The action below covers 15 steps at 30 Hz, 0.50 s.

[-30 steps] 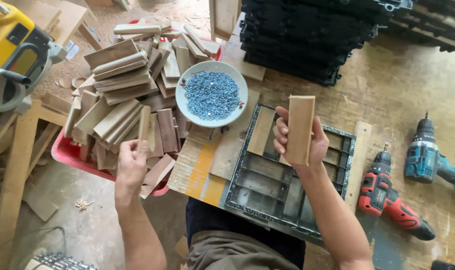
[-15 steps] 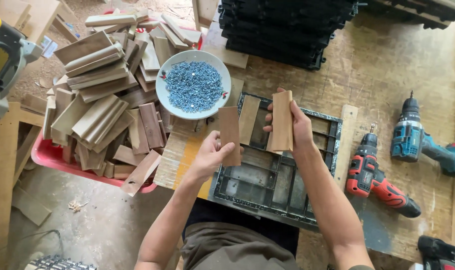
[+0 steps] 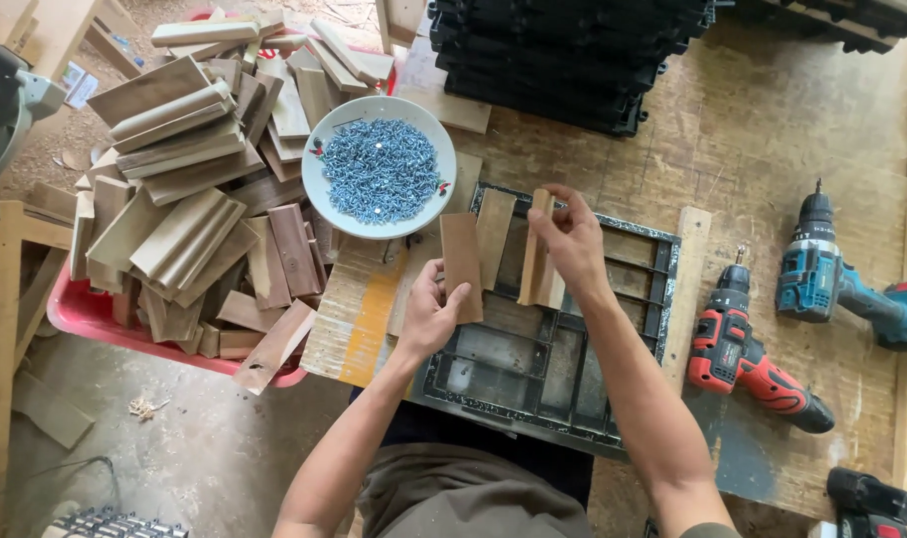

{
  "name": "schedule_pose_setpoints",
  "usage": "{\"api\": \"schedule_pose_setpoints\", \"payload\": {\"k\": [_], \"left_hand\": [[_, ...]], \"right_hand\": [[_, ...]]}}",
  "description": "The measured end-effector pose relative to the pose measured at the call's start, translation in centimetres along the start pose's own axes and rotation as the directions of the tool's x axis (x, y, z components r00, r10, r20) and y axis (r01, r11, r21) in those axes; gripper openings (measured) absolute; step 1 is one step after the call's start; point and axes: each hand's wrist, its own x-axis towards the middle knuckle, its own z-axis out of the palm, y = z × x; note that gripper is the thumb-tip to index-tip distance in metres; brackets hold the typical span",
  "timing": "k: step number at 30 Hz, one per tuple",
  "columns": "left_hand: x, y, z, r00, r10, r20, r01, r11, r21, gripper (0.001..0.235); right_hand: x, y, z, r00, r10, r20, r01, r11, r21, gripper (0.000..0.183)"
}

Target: Assembling modular wooden tiles by first screwing a plastic grid onto a wooden base and then inserting wooden slats into the grid.

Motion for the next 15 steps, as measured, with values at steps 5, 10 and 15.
{"api": "schedule_pose_setpoints", "payload": {"k": [5,10,15], "left_hand": [[-0.4,0.3,0.0,0.997,0.067,-0.047,-0.066,0.997,0.038,0.030],[-1.0,0.6,-0.1,0.992,0.099,-0.077,-0.092,0.992,0.081,0.032],[-0.9,-0.1,0.1,0.987,0.137,-0.088,-0.126,0.984,0.127,0.036]], "right_hand": [[2.2,1.1,2.6,0.983,-0.155,-0.102,0.056,0.772,-0.633,0.051],[2.0,0.6,4.7,0.965,-0.234,-0.115,0.094,0.726,-0.681,0.045],[0.2,0.7,5.1,0.856,-0.498,-0.139,0.182,0.543,-0.820,0.034]]}}
